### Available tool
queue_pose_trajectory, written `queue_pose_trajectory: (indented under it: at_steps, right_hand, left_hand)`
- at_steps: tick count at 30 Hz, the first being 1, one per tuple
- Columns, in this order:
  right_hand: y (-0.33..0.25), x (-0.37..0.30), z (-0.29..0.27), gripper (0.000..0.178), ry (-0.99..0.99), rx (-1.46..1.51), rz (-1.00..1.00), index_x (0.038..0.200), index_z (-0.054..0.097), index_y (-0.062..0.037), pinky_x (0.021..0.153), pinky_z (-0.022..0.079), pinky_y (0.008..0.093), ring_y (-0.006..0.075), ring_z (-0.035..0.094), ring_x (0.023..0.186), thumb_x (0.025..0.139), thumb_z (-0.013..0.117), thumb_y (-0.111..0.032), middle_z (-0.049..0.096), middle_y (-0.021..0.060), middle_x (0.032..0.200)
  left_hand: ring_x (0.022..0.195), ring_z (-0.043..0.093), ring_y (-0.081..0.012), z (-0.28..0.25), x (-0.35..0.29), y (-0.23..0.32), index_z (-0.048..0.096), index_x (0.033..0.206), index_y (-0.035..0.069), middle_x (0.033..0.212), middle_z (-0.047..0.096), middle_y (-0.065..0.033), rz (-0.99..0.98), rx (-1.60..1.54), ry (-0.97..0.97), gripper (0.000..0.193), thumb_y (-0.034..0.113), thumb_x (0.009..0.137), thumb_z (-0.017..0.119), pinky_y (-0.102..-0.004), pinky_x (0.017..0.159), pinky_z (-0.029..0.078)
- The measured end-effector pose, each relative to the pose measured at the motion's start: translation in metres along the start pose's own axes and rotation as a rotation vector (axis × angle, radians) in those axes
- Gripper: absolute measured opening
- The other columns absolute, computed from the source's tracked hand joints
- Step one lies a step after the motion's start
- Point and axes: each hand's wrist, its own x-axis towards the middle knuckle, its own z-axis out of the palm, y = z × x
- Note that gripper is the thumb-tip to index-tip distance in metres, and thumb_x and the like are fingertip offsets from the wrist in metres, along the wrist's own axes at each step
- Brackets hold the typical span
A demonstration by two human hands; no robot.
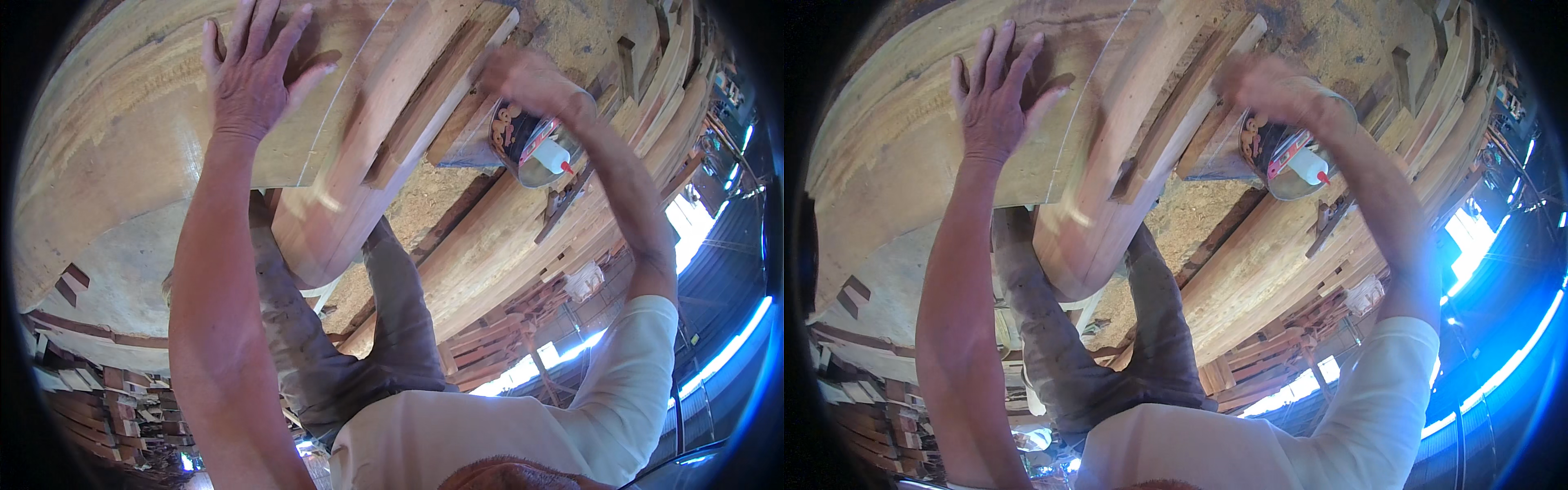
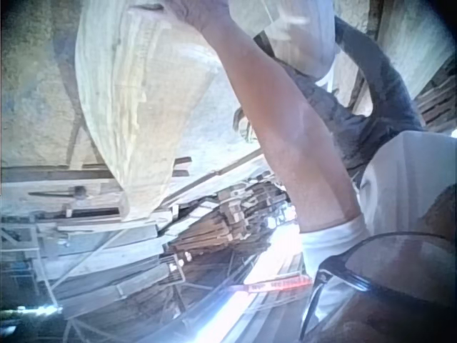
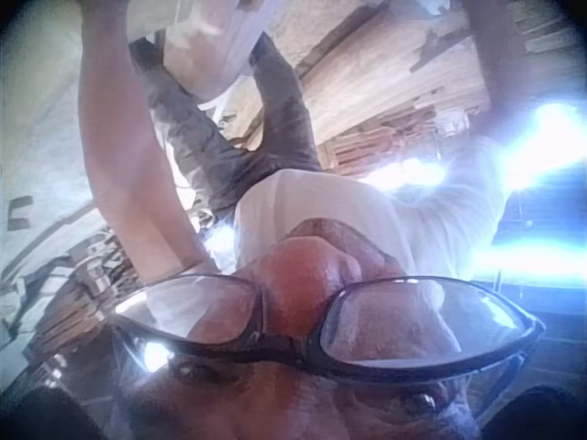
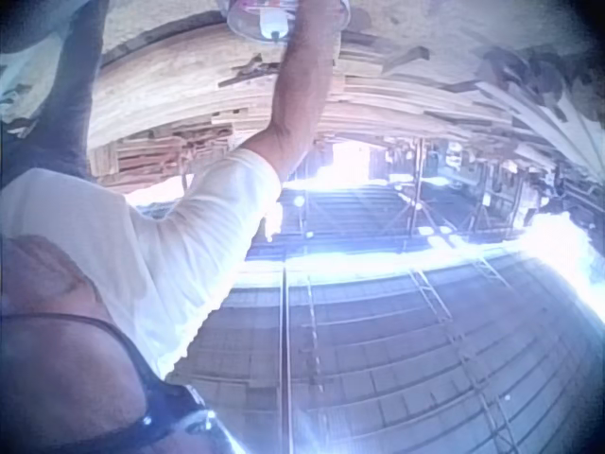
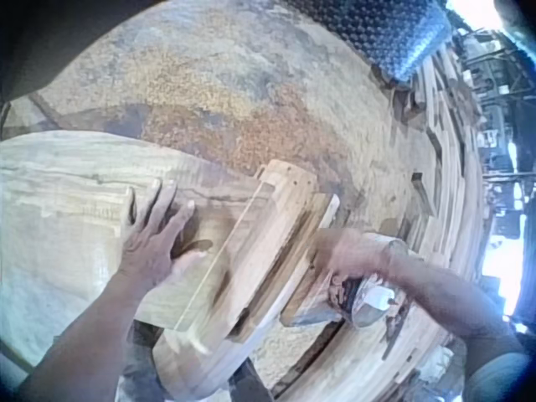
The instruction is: The person applies a dark liquid finish to a curved wooden piece using a small brush. They repeatedly dip the brush into a small bottle and carefully coat the surface, including edges and recessed areas, in a woodworking shop.
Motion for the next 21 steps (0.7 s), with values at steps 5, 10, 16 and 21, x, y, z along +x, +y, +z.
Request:
queue_pose_trajectory:
  at_steps: [5,10,16,21]
  right_hand:
    - [0.101,-0.065,-0.012,0.029,0.311,-0.019,0.403,0.114,0.078,-0.0119,0.095,0.061,0.0451,0.0342,0.072,0.114,0.086,0.069,-0.011,0.074,0.0123,0.117]
    - [-0.036,0.006,-0.041,0.028,0.123,0.202,-0.049,0.116,0.077,-0.0109,0.109,0.056,0.043,0.0295,0.065,0.13,0.091,0.065,-0.014,0.072,0.0081,0.124]
    - [0.044,-0.017,-0.008,0.026,0.223,0.051,0.126,0.116,0.074,-0.011,0.1,0.06,0.0403,0.0293,0.066,0.124,0.092,0.066,-0.014,0.072,0.0071,0.119]
    - [0.109,-0.057,-0.015,0.026,0.349,0.005,0.334,0.107,0.076,-0.0093,0.098,0.06,0.0432,0.0324,0.068,0.116,0.081,0.073,-0.007,0.073,0.0086,0.114]
  left_hand:
    - [0.162,0.028,-0.0253,0.0,0.002,0.001,0.048,0.161,0.037,0.172,0.038,-0.0015,0.013,-0.008,0.01,0.078,0.07,0.093,0.068,-0.0649,0.13,0.01]
    - [0.162,0.029,-0.0264,-0.004,-0.004,0.001,0.049,0.16,0.038,0.171,0.039,-0.0013,-0.026,0.022,-0.032,0.078,0.074,0.093,0.064,-0.0672,0.128,0.014]
    - [0.161,0.029,-0.0256,-0.001,0.0,0.0,0.05,0.159,0.038,0.171,0.039,-0.0006,-0.018,0.015,-0.03,0.077,0.074,0.092,0.065,-0.0667,0.128,0.014]
    - [0.162,0.029,-0.0262,-0.003,0.001,0.0,0.051,0.159,0.034,0.172,0.038,-0.002,-0.009,0.04,-0.019,0.077,0.07,0.093,0.067,-0.0652,0.129,0.014]
